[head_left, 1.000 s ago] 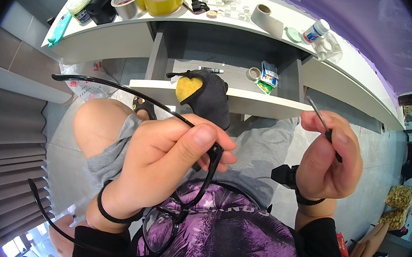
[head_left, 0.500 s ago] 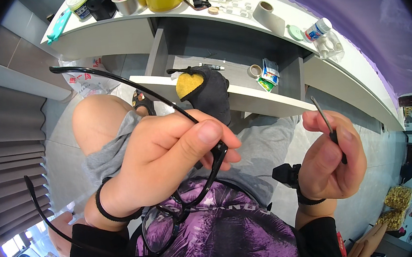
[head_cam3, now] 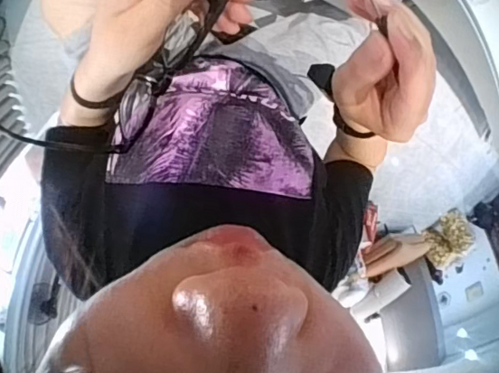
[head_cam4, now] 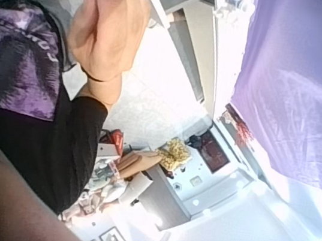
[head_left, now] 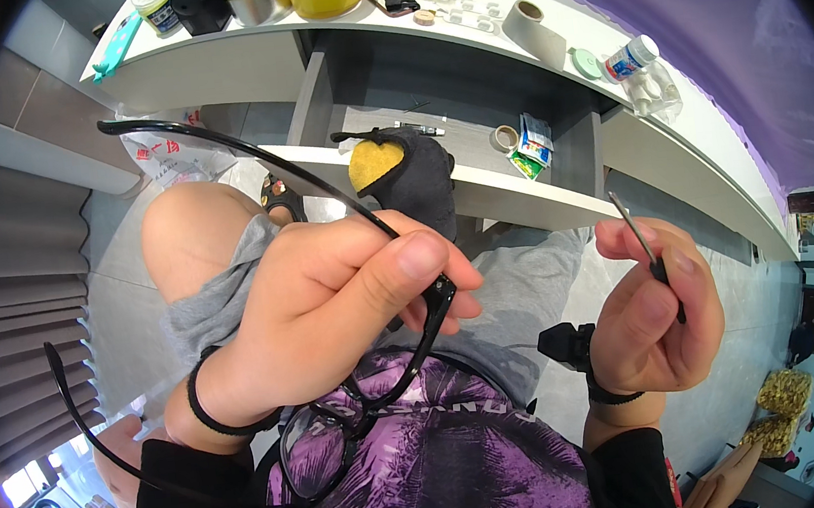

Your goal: The person uses a small screwdriver to tighten or adjust the hinge screws of a pair of black glasses.

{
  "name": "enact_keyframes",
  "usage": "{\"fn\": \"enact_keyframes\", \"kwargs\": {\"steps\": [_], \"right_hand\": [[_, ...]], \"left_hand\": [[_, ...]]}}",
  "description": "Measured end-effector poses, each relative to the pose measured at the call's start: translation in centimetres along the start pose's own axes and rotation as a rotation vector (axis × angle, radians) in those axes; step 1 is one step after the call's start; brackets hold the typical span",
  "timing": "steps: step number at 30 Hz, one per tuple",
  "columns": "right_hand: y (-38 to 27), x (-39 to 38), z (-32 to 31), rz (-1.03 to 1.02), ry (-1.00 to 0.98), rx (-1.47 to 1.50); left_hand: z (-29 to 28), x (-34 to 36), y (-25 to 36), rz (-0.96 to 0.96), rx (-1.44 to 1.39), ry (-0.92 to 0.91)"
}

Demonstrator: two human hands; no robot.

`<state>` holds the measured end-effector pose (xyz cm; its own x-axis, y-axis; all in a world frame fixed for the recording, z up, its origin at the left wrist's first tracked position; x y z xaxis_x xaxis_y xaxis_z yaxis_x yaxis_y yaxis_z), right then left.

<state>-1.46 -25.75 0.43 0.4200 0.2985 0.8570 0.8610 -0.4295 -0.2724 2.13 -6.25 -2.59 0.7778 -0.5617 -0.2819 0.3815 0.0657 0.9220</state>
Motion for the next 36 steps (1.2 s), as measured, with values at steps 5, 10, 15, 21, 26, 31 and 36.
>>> {"fn": "enact_keyframes", "kwargs": {"steps": [5,10,15,21,26,31,36], "right_hand": [[-0.1,-0.1,0.1,0.007,-0.001,0.008],[-0.1,-0.2,0.1,0.005,0.003,-0.005],[-0.6,0.7,0.7,0.208,-0.081,0.030],[-0.9,0.8,2.2,0.279,-0.221,0.148],[-1.7,1.6,2.4,0.181,-0.326,0.057],[-1.9,1.3,2.5,0.163,-0.282,0.040],[-2.1,1.2,2.5,0.175,-0.252,0.043]], "left_hand": [[0.0,0.0,-0.1,-0.001,0.007,0.005],[0.0,0.0,-0.1,-0.001,0.006,0.016],[-0.3,0.1,0.3,0.059,0.113,0.144],[-0.8,0.4,0.0,0.241,0.260,0.216],[-0.7,0.1,0.4,0.313,0.237,0.285],[-0.6,-0.1,0.5,0.359,0.309,0.282],[-0.5,-0.2,0.4,0.327,0.315,0.303]]}}
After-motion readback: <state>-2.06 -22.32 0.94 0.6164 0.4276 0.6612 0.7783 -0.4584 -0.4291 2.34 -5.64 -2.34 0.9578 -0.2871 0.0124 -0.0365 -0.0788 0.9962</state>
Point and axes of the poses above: each hand's wrist, its own x-axis towards the middle knuckle, its own z-axis out of the palm, y = z × x, the point moved 4 cm from there along x, towards the middle knuckle, and after that the axes turned 15 degrees about -z, right-handed, at the moved point
